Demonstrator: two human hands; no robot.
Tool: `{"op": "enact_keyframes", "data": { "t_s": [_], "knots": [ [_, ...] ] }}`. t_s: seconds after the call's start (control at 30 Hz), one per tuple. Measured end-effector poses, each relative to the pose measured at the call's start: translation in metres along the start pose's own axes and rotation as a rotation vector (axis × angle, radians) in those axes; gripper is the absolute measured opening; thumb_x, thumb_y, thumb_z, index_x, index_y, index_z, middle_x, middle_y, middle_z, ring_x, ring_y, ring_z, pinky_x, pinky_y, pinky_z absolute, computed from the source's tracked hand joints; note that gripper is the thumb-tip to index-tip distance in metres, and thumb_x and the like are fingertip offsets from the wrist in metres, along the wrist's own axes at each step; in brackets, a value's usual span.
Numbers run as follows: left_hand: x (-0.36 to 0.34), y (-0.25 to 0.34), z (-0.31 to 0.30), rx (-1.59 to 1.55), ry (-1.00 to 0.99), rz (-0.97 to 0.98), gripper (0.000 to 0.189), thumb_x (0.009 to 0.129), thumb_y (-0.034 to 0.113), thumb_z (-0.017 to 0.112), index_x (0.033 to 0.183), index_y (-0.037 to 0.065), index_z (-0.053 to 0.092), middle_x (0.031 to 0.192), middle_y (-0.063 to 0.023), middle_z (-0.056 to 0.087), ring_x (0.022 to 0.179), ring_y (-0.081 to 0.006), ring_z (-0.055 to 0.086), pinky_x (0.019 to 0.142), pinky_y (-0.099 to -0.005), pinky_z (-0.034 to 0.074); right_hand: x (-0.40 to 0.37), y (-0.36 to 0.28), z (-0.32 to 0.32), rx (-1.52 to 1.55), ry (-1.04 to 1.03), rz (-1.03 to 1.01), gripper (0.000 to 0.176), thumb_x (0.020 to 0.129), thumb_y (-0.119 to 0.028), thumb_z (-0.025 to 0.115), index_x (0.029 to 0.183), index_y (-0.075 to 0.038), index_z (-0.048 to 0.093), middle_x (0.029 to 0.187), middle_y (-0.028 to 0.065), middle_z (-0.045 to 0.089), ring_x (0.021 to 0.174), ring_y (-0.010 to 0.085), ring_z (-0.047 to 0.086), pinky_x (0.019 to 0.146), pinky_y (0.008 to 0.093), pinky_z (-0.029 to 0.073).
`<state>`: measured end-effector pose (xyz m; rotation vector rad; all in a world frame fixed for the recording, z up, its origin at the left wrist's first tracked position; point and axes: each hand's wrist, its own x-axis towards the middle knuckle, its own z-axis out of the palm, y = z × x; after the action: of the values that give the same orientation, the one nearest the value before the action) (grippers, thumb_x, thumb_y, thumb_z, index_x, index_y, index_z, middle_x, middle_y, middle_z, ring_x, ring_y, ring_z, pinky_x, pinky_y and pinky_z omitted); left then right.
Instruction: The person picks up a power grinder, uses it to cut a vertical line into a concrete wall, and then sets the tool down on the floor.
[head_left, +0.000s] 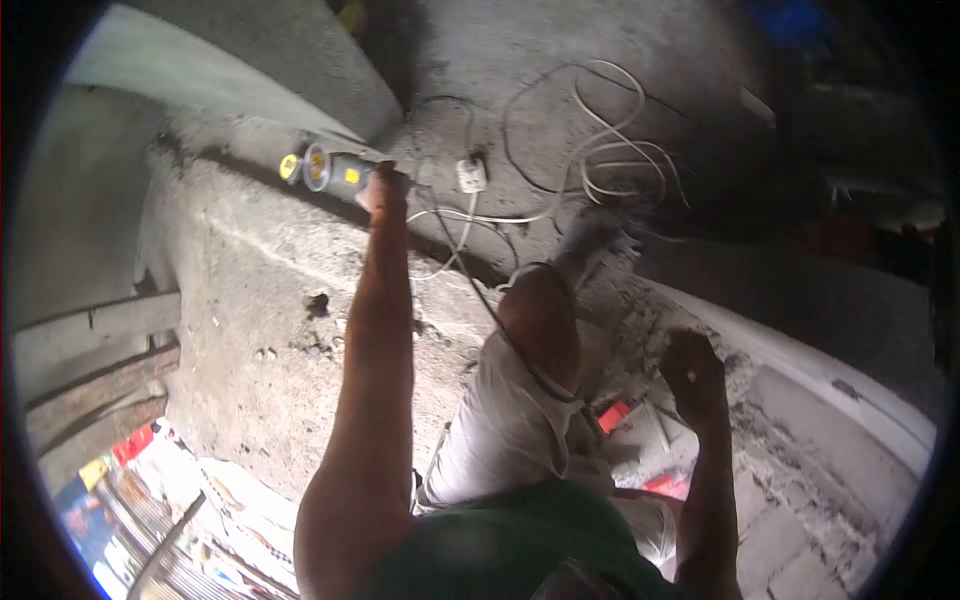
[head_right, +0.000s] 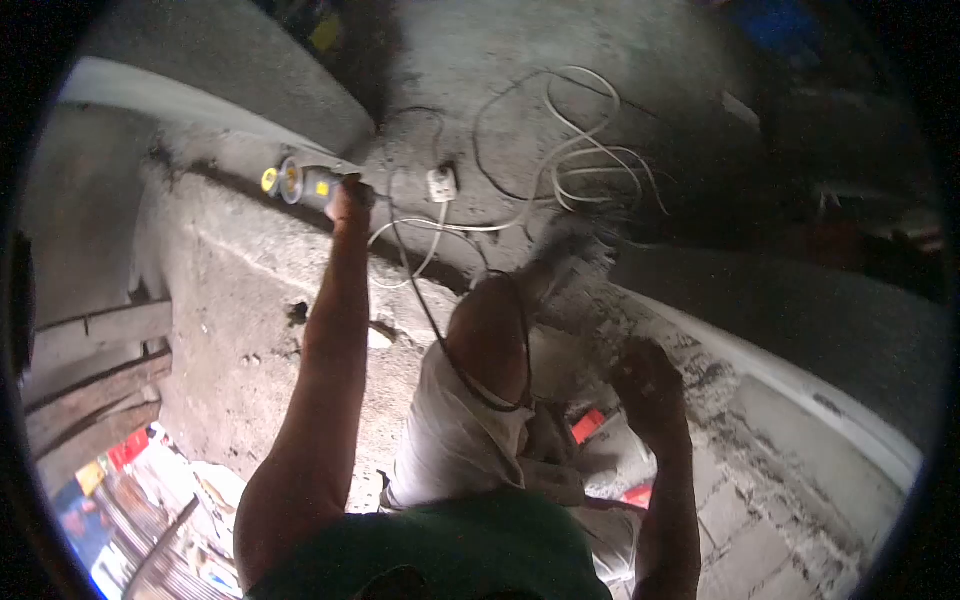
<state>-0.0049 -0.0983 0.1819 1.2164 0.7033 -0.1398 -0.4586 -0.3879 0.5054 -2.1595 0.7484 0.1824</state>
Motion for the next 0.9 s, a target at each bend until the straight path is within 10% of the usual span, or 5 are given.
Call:
{"op": "enact_keyframes", "data": {
  "t_s": [0.13, 0.2, 0.37, 0.9],
  "knots": [
    [0.028, -0.012, 0.008, -0.203, 0.049, -0.089, 0.037, 0.069, 0.009, 0.077, 0.092, -0.009, 0.054, 0.078, -0.01, 0.062, 0.065, -0.0197, 0.057, 0.062, -0.0389, 0.051, -0.031, 0.029, 0.006, -0.084, -0.042, -0.111, 0.041, 0.085, -0.005, 0.073, 0.124, -0.004, 0.061, 0.106, 0.0081, 0.069, 0.083, 0.0147, 0.065, 0.072, 0.0308, 0.053],
    [0.039, -0.022, 0.004, -0.1, 0.109, -0.105, 0.042, 0.069, 0.01, 0.078, 0.096, -0.01, 0.052, 0.078, -0.0112, 0.062, 0.065, -0.0202, 0.058, 0.062, -0.0382, 0.052, -0.043, 0.005, 0.016, 0.161, -0.157, 0.19, 0.03, 0.08, 0.0, 0.073, 0.109, -0.004, 0.064, 0.115, 0.0087, 0.066, 0.083, 0.0145, 0.065, 0.071, 0.0307, 0.053],
    [0.042, -0.035, 0.0, 0.073, 0.087, -0.182, 0.053, 0.069, 0.011, 0.078, 0.104, -0.011, 0.047, 0.079, -0.0156, 0.065, 0.066, -0.0222, 0.062, 0.061, -0.0366, 0.052, -0.07, 0.028, 0.037, 0.151, -0.239, 0.185, 0.05, 0.078, 0.001, 0.076, 0.125, -0.006, 0.062, 0.115, 0.007, 0.066, 0.076, 0.0135, 0.062, 0.067, 0.0277, 0.05],
    [0.146, -0.122, -0.04, -0.064, 0.045, -0.173, 0.069, 0.067, 0.015, 0.085, 0.114, -0.005, 0.038, 0.085, -0.0118, 0.063, 0.064, -0.0195, 0.063, 0.051, -0.0353, 0.053, -0.245, 0.179, 0.034, 0.154, 0.043, 0.662, 0.027, 0.087, -0.014, 0.075, 0.11, -0.005, 0.064, 0.096, 0.0087, 0.072, 0.086, 0.019, 0.068, 0.077, 0.035, 0.054]
  ]
}}
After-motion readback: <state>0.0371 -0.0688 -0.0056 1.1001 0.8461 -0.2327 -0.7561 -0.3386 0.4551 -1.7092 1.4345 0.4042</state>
